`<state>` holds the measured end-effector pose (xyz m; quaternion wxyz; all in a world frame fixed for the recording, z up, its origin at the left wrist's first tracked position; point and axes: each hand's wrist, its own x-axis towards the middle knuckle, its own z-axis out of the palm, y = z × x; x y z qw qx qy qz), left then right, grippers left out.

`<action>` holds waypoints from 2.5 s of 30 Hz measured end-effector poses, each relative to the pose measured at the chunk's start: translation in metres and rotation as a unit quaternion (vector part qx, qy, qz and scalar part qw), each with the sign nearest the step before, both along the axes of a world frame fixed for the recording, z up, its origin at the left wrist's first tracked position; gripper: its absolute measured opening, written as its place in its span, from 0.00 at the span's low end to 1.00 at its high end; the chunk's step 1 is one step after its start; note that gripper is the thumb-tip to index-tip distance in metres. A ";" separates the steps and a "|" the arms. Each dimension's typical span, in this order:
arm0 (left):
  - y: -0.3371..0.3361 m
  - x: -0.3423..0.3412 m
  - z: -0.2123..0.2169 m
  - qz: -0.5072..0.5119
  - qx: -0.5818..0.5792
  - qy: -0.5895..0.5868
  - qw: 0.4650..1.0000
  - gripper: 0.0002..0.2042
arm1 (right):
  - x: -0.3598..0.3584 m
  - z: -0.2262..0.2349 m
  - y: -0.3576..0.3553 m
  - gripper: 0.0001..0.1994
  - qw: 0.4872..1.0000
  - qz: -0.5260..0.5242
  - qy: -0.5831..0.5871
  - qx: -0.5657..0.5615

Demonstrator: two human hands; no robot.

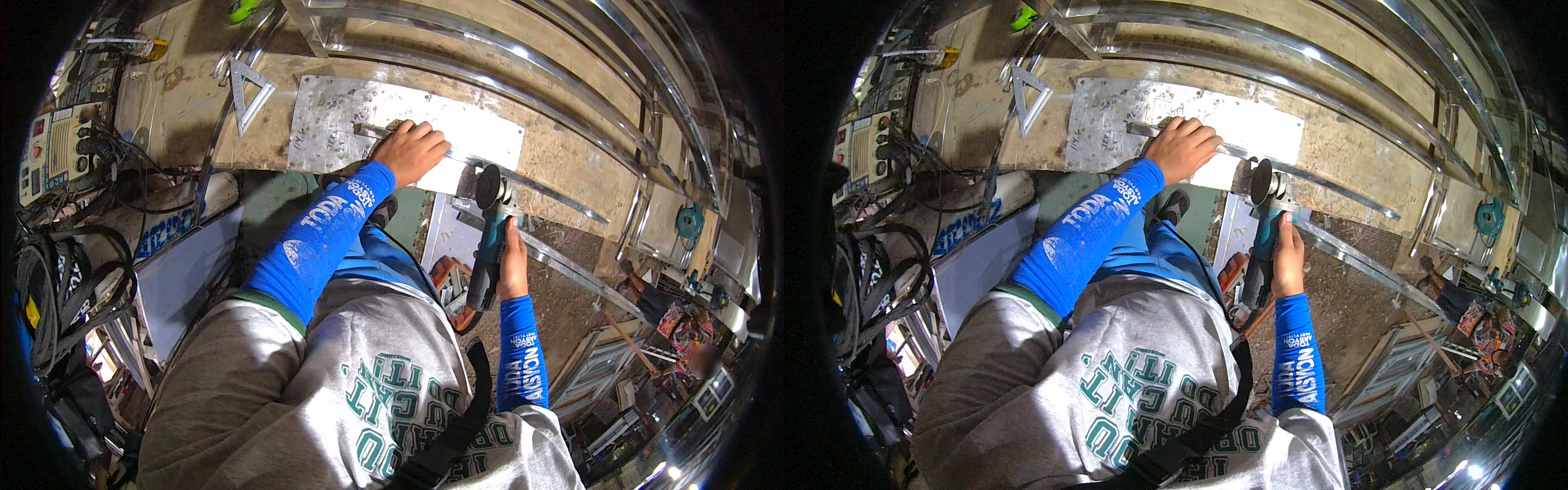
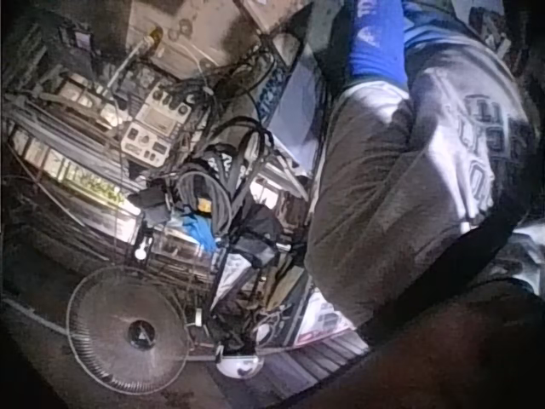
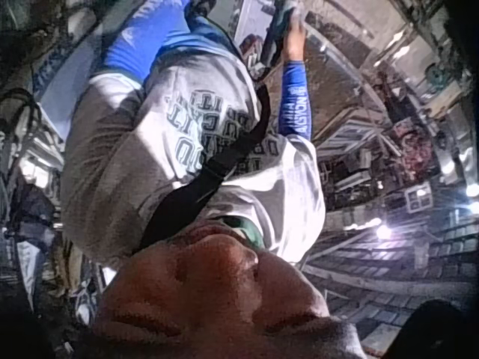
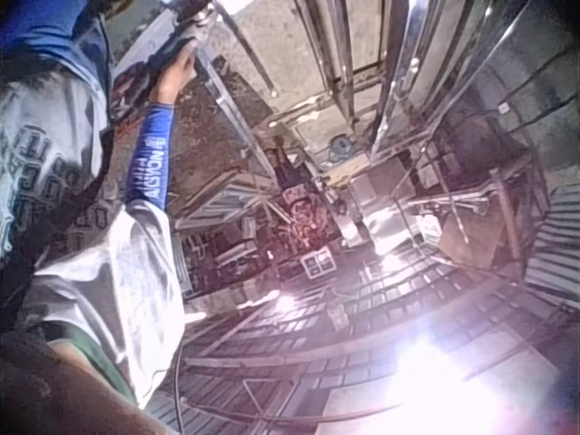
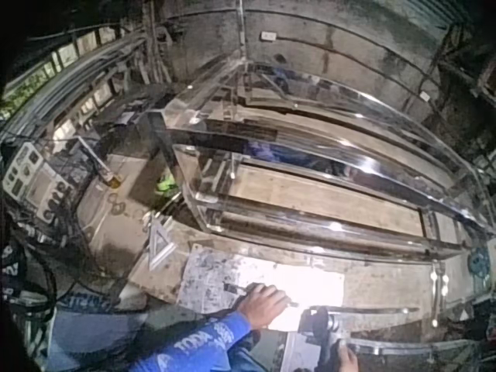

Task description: The person measures and marks metal bars using a tape measure and marker, then cuts them with an angle grinder. They smooth the cut edges and fit the pieces into a metal frame structure.

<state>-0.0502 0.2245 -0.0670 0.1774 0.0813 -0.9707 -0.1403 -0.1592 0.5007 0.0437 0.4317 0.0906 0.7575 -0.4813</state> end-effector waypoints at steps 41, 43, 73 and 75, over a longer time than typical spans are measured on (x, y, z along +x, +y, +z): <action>-0.001 0.000 0.000 -0.006 0.014 -0.013 1.000 0.13 | -0.014 -0.011 -0.003 0.33 0.998 0.002 -0.013 -0.054; -0.001 0.000 0.000 -0.008 0.012 -0.011 1.000 0.13 | -0.013 -0.014 -0.002 0.33 0.998 0.019 0.017 -0.064; -0.001 0.001 -0.001 -0.012 0.039 -0.009 0.999 0.10 | -0.012 -0.009 -0.006 0.31 0.999 0.017 -0.024 -0.021; -0.001 0.001 0.000 -0.012 0.036 -0.008 0.999 0.10 | -0.007 -0.008 -0.011 0.31 1.000 -0.001 0.004 -0.023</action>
